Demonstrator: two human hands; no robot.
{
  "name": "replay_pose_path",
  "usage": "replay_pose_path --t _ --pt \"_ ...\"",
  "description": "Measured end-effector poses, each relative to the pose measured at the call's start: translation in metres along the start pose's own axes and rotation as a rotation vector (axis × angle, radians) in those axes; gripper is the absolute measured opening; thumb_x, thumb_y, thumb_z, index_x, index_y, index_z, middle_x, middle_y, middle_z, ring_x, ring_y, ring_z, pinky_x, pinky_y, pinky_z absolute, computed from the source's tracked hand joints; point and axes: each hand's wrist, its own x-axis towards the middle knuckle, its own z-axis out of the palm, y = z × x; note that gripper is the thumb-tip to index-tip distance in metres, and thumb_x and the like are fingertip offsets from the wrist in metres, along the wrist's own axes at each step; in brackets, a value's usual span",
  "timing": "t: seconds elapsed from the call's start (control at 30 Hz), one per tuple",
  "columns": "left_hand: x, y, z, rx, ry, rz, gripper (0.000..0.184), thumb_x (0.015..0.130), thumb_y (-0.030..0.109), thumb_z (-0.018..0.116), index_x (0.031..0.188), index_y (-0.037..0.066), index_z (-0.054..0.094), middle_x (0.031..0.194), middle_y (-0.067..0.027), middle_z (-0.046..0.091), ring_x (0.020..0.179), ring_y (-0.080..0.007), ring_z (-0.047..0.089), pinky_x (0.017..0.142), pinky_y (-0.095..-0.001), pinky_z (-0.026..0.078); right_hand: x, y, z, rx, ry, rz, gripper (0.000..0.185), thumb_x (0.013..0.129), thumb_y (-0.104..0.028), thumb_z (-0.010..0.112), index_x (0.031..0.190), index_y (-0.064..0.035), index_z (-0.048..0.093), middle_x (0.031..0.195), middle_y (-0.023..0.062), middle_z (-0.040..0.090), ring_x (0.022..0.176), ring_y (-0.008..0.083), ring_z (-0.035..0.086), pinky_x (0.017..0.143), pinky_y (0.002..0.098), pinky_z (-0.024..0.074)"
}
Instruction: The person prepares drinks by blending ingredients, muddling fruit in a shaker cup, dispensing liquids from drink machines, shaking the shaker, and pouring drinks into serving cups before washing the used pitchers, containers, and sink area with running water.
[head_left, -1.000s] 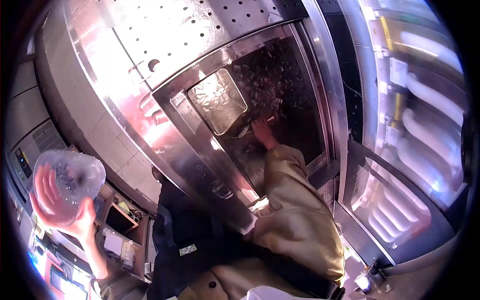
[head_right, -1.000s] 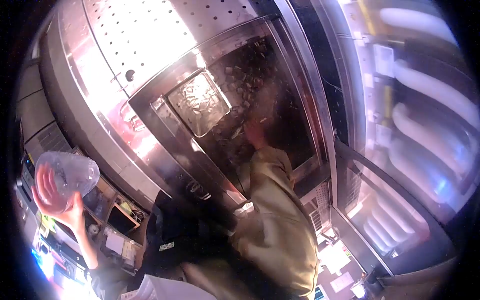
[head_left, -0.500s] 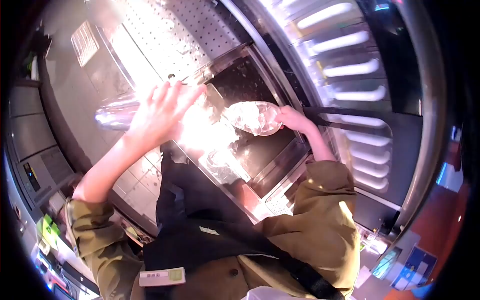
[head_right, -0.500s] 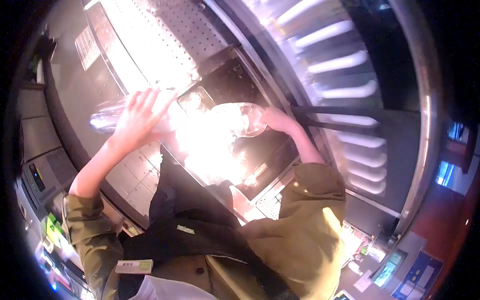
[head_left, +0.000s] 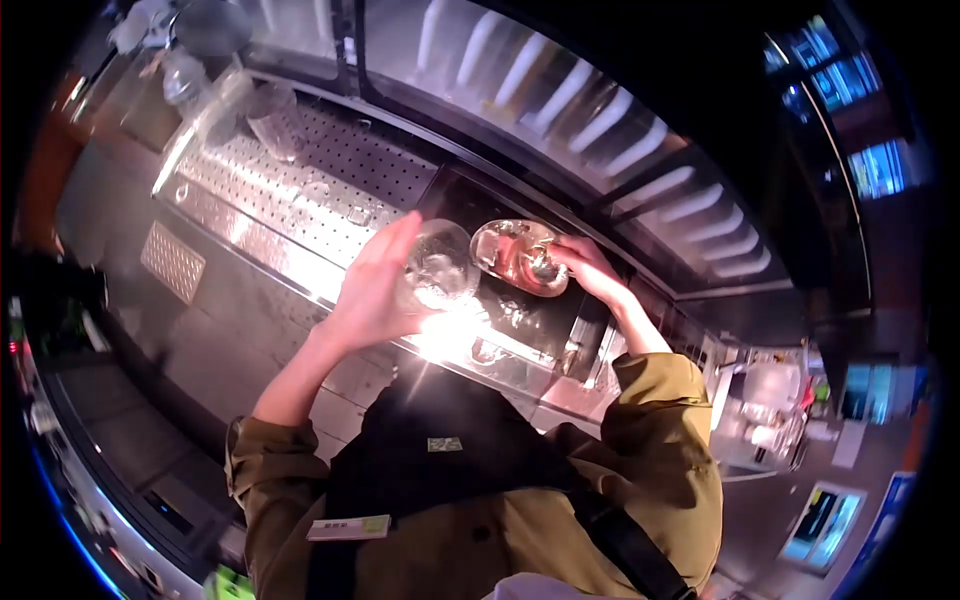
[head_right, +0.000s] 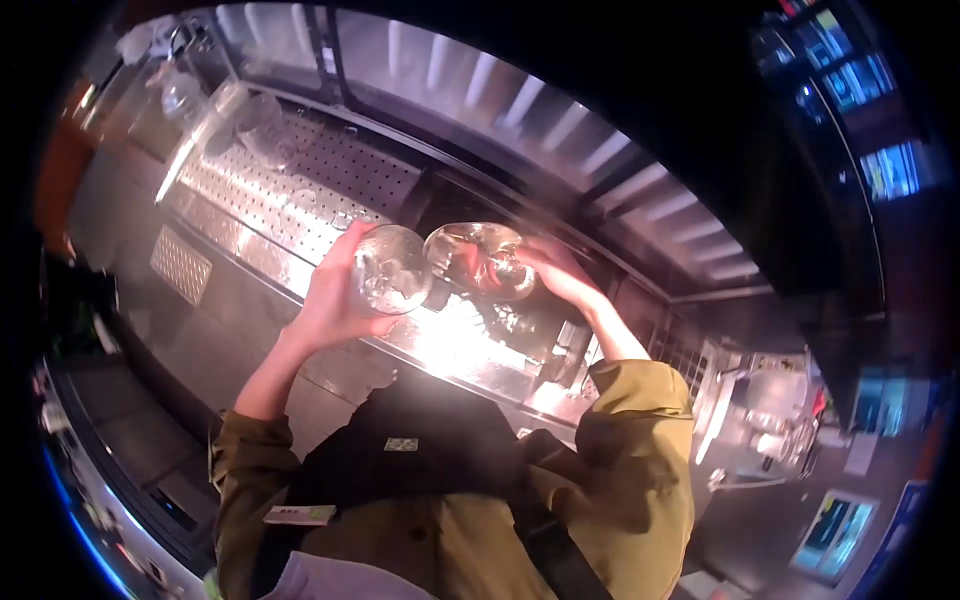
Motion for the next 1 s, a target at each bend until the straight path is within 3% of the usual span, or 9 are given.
replay_pose_path --t 0.13,0.17,0.3,0.47,0.6,0.67,0.77,0.8,1.0 --pt "-0.021 -0.011 -0.013 -0.382 0.134 -0.068 0.092 0.046 0.017 0.079 0.123 0.001 0.031 0.119 -0.0144 0.041 0.111 -0.0264 0.041 0.095 -0.0360 0.033 0.021 0.080 0.021 0.004 -0.010 0.087 0.026 0.085 -0.018 0.050 0.101 0.0007 0.057 0.091 0.0036 0.060 0.084 0.0092 0.052 0.075 0.0213 0.0407" --pt "-0.029 -0.011 -0.021 -0.086 0.120 0.004 0.093 0.045 0.017 0.079 0.123 0.002 0.031 0.120 -0.0143 0.041 0.112 -0.0262 0.040 0.096 -0.0378 0.032 0.024 0.099 0.034 0.309 -0.085 0.114 0.029 0.083 -0.019 0.051 0.104 -0.0004 0.056 0.091 0.0045 0.061 0.084 0.0093 0.053 0.074 0.0218 0.0416" --pt "-0.051 0.000 -0.006 0.007 0.153 0.178 0.116 0.055 0.031 0.077 0.135 0.005 -0.003 0.127 -0.0216 0.030 0.115 -0.0351 0.036 0.098 -0.0461 0.028 0.084 0.128 0.104 -0.291 0.009 0.236 0.026 0.077 -0.022 0.053 0.093 -0.0024 0.061 0.081 0.0072 0.062 0.075 0.0161 0.057 0.065 0.0304 0.0450" --pt "-0.057 0.055 0.043 -0.380 0.063 0.303 0.114 0.056 0.034 0.077 0.135 0.006 0.000 0.127 -0.0217 0.032 0.114 -0.0326 0.038 0.096 -0.0470 0.029 0.116 0.078 0.157 -0.710 0.037 0.369 0.027 0.072 -0.027 0.056 0.081 -0.0031 0.066 0.069 0.0106 0.063 0.063 0.0235 0.062 0.055 0.0392 0.0489" --pt "-0.062 0.136 0.124 -0.557 -0.170 0.353 0.116 0.055 0.040 0.077 0.135 0.005 0.000 0.127 -0.0211 0.032 0.115 -0.0320 0.037 0.096 -0.0452 0.030 -0.063 0.079 0.073 -0.256 0.271 0.327 0.023 0.074 -0.019 0.050 0.065 -0.0030 0.063 0.056 0.0081 0.061 0.048 0.0211 0.060 0.050 0.0338 0.0488" --pt "-0.070 0.190 0.187 -0.635 -0.327 0.395 0.117 0.057 0.043 0.076 0.135 0.003 -0.002 0.127 -0.0173 0.034 0.116 -0.0289 0.037 0.098 -0.0406 0.028 -0.171 0.141 0.036 -0.123 0.390 0.145 0.025 0.074 -0.022 0.051 0.076 0.0003 0.063 0.063 0.0094 0.062 0.053 0.0192 0.060 0.050 0.0336 0.0490" --pt "-0.095 0.262 0.301 -0.766 -0.552 0.403 0.118 0.054 0.043 0.078 0.134 0.001 0.002 0.124 -0.0183 0.036 0.113 -0.0294 0.039 0.096 -0.0413 0.030 -0.416 0.165 0.006 0.324 0.623 0.220 0.038 0.083 -0.021 0.049 0.114 0.0008 0.049 0.090 0.0132 0.062 0.071 0.0181 0.061 0.065 0.0309 0.0506" --pt "-0.104 0.290 0.332 -0.753 -0.654 0.412 0.119 0.052 0.043 0.079 0.134 -0.001 0.004 0.123 -0.0199 0.036 0.112 -0.0303 0.039 0.095 -0.0427 0.030 -0.490 0.178 0.008 0.487 0.724 0.160 0.037 0.083 -0.021 0.050 0.112 0.0014 0.051 0.087 0.0116 0.062 0.071 0.0164 0.060 0.064 0.0287 0.0506" --pt "-0.158 0.477 0.505 -1.199 -1.239 0.311 0.118 0.048 0.026 0.083 0.135 0.006 0.006 0.125 -0.0179 0.034 0.115 -0.0291 0.037 0.097 -0.0420 0.030 -0.785 0.279 -0.022 0.487 1.197 0.612 0.031 0.084 -0.020 0.051 0.101 0.0063 0.054 0.077 0.0103 0.062 0.067 0.0153 0.060 0.062 0.0269 0.0481"
